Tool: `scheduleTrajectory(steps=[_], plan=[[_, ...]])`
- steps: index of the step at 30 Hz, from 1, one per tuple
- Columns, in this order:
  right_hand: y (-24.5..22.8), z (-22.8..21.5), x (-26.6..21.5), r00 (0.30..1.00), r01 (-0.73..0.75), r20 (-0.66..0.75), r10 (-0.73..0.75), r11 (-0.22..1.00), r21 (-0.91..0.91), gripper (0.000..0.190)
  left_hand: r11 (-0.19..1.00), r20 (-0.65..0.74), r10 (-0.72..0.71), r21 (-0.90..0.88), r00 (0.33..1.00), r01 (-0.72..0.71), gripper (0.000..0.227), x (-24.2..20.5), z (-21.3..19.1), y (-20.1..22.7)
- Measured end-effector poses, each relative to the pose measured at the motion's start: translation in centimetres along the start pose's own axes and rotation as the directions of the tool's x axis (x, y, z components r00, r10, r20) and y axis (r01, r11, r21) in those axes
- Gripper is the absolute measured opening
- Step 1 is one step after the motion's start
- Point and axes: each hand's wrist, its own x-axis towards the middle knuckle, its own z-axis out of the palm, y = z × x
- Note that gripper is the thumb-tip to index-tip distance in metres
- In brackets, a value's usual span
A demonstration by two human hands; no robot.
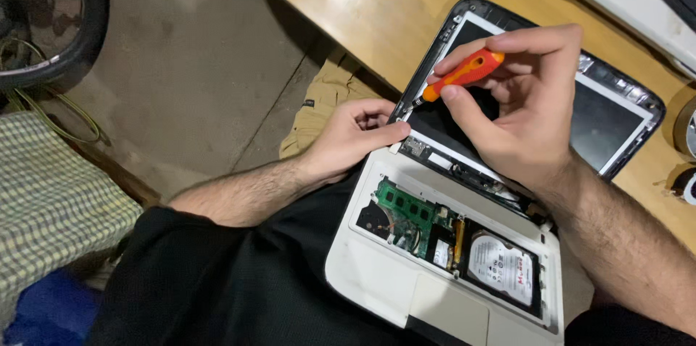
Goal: The person uses a screwdriver to fasten screws into the bezel of a laptop screen. They then pick up a white plastic cover and attach it to the laptop's screen assembly, aligning it with the frame.
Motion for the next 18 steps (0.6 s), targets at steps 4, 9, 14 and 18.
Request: scheduleTrajectory(steps=[4, 9, 14, 18], plan=[[-0.6, 0.7, -1.6, 0.999, -0.03, -0.01, 0.03, 0.999, -0.017, 0.053, 0.986, 0.051, -0.113, -0.115, 0.992, 0.119, 0.029, -1.5, 1.4, 0.4], [0.6, 0.3, -2.4, 0.996, 0.091, 0.007, -0.092, 0.995, 0.029, 0.056, 0.951, 0.042, -0.214, -0.22, 0.976, 0.218, 0.025, -1.5, 2.4, 0.1], [1.0, 0.1, -2.7, 0.997, 0.071, -0.026, -0.07, 0.996, 0.05, 0.06, 0.958, 0.046, -0.21, -0.19, 0.977, 0.215, 0.023, -1.2, 2.2, -0.4], [1.5, -0.1, -2.5, 0.996, 0.091, -0.01, -0.091, 0.995, 0.025, 0.065, 0.974, 0.081, -0.133, -0.174, 0.988, 0.145, 0.021, -0.9, 1.8, -1.5]])
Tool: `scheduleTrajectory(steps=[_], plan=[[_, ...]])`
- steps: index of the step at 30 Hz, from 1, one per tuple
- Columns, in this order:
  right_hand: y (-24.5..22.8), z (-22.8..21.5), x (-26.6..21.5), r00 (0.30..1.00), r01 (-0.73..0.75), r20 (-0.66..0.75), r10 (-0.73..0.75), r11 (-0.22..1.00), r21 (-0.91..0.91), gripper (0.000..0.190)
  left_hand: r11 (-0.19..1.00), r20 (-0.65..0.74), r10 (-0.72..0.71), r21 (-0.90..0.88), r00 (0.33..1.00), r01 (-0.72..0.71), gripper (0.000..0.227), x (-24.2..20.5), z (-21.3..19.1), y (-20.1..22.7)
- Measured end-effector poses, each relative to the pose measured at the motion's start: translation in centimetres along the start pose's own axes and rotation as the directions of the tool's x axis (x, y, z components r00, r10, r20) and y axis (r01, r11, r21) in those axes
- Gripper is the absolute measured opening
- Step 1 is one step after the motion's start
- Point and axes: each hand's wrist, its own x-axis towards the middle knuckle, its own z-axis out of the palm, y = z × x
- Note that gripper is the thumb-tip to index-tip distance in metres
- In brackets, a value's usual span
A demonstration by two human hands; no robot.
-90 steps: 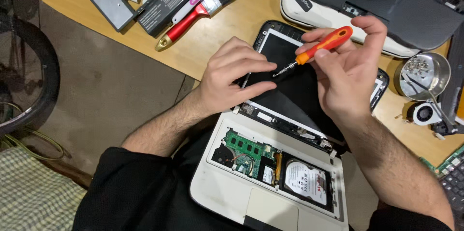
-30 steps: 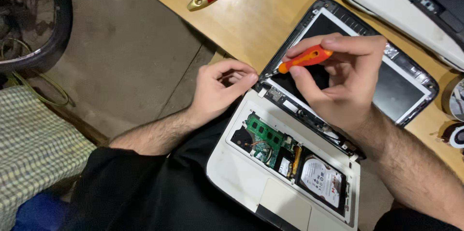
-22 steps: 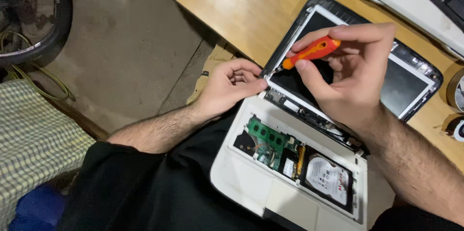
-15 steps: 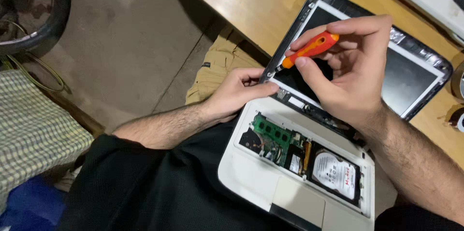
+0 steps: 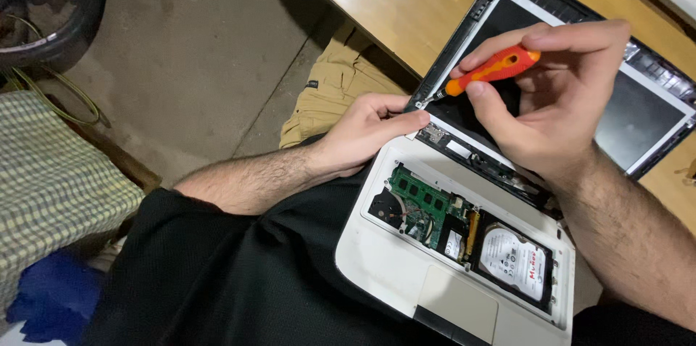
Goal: The person uses a screwdriver to fasten screws into the bezel of a laptop screen. They then pick up a white plastic cover and attach it to the laptop's screen assembly, aligning it with the frame.
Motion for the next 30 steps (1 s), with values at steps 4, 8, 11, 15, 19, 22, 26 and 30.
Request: scheduleTrajectory(steps=[4, 8, 11, 15, 19, 22, 26, 30], plan=[[0.21, 0.17, -0.06, 1.0, -0.009, -0.007, 0.009, 1.0, -0.016, 0.065, 1.0, -0.01, -0.005, -0.015, 1.0, 0.004, 0.023, -0.08, 0.2, 0.39], [0.54, 0.18, 0.06, 0.999, 0.032, 0.027, -0.031, 0.999, -0.018, 0.064, 0.999, -0.016, 0.015, -0.031, 1.0, -0.016, 0.021, -0.18, 0.39, 0.31], [0.48, 0.29, 0.06, 0.998, 0.05, 0.034, -0.049, 0.998, -0.027, 0.064, 0.998, -0.019, 0.027, -0.052, 0.999, -0.028, 0.019, -0.22, 0.49, -0.02], [0.29, 0.36, -0.02, 0.999, 0.033, 0.039, -0.032, 0.999, -0.013, 0.065, 0.999, -0.034, 0.01, -0.047, 0.999, -0.012, 0.018, -0.39, 0.81, 0.65], [-0.15, 0.44, 0.05, 0.998, 0.015, 0.054, -0.014, 1.0, -0.014, 0.063, 0.999, -0.019, 0.016, -0.043, 1.0, -0.017, 0.018, -0.27, 0.64, 0.39], [-0.12, 0.53, 0.02, 0.999, 0.016, 0.032, -0.016, 1.0, -0.016, 0.065, 0.999, -0.018, 0.028, -0.038, 0.999, -0.028, 0.013, -0.19, 0.55, 0.11], [0.25, 0.21, 0.0, 0.998, 0.027, 0.058, -0.027, 1.0, 0.004, 0.065, 0.999, -0.015, 0.034, -0.015, 0.999, -0.035, 0.016, -0.16, 0.56, 0.39], [0.16, 0.3, 0.02, 0.998, 0.026, 0.053, -0.026, 1.0, -0.006, 0.063, 1.0, -0.018, 0.023, -0.011, 1.0, -0.024, 0.018, -0.21, 0.59, 0.54]])
